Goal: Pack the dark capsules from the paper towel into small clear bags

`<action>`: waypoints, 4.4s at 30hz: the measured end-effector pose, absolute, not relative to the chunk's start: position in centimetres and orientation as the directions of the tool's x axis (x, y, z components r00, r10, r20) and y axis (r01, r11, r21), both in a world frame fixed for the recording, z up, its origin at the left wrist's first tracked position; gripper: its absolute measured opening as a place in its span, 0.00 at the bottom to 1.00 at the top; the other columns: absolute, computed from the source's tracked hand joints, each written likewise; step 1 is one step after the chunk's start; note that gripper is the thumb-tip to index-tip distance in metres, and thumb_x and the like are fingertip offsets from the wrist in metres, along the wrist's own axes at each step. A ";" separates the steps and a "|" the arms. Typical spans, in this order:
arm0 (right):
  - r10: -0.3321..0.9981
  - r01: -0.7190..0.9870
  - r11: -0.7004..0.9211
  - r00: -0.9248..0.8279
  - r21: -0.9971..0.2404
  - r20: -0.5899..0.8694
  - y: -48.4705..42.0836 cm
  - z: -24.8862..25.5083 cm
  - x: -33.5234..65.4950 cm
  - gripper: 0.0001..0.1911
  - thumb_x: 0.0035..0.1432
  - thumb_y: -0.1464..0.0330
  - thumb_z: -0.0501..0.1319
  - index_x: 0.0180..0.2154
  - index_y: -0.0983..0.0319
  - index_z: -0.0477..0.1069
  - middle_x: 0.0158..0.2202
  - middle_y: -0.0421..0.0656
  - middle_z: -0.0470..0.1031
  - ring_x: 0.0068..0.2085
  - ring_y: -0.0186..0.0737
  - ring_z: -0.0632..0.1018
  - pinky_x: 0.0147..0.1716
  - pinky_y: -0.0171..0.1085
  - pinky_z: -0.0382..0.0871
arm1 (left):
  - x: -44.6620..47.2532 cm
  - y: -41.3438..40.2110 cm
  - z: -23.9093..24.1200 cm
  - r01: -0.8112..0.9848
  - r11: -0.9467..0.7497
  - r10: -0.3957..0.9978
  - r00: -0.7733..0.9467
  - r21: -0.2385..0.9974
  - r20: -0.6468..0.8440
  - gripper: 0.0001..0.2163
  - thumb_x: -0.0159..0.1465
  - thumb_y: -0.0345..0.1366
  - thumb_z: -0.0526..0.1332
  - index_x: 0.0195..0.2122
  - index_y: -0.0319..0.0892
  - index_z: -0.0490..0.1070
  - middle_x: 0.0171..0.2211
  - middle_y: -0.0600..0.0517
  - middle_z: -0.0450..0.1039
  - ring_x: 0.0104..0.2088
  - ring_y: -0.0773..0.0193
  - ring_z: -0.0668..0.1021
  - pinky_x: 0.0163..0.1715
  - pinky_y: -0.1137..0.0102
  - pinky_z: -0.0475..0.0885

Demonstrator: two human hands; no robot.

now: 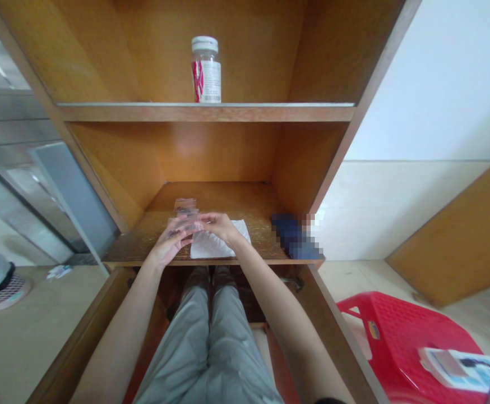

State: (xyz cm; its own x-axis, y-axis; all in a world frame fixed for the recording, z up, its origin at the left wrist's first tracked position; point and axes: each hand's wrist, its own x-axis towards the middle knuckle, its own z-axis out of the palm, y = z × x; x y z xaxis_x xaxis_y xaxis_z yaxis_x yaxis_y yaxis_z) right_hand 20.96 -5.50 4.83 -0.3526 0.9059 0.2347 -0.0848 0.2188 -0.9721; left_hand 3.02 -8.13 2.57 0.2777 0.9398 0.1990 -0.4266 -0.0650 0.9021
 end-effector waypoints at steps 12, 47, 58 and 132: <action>0.987 -0.313 0.106 0.147 -0.944 0.062 -2.9 1.6 18.0 0.19 0.56 0.59 0.48 0.45 0.60 0.65 0.51 0.47 0.67 0.47 0.39 0.71 0.42 0.39 0.66 | 2.8 -7.9 3.1 -0.385 -0.080 0.973 0.170 0.919 0.156 0.17 0.52 0.30 0.64 0.43 0.43 0.65 0.45 0.49 0.72 0.40 0.64 0.76 0.41 0.68 0.70; 0.950 -0.285 0.293 0.193 -0.913 0.244 -2.3 -0.3 15.8 0.18 0.57 0.56 0.42 0.37 0.62 0.61 0.40 0.48 0.70 0.42 0.38 0.73 0.43 0.38 0.65 | 1.8 -6.3 8.0 0.059 -0.120 0.924 0.372 0.991 0.090 0.21 0.46 0.30 0.67 0.42 0.41 0.64 0.39 0.46 0.71 0.35 0.61 0.76 0.36 0.59 0.73; 0.881 -0.329 0.465 0.265 -0.822 0.392 -3.1 0.2 16.2 0.06 0.48 0.65 0.56 0.26 0.61 0.66 0.30 0.39 0.68 0.34 0.34 0.69 0.36 0.33 0.63 | 2.7 -6.1 6.5 -0.124 -0.256 0.910 0.303 0.959 0.282 0.26 0.47 0.30 0.66 0.48 0.44 0.62 0.49 0.45 0.66 0.48 0.54 0.71 0.42 0.59 0.70; 0.803 0.000 0.587 0.130 -0.810 0.582 -4.6 1.0 16.6 0.09 0.53 0.68 0.52 0.26 0.60 0.69 0.29 0.40 0.70 0.34 0.37 0.71 0.38 0.36 0.62 | 3.9 -6.4 2.1 -0.319 -0.124 0.992 -0.054 0.939 0.113 0.12 0.50 0.38 0.62 0.32 0.35 0.70 0.32 0.45 0.74 0.26 0.66 0.76 0.24 0.72 0.72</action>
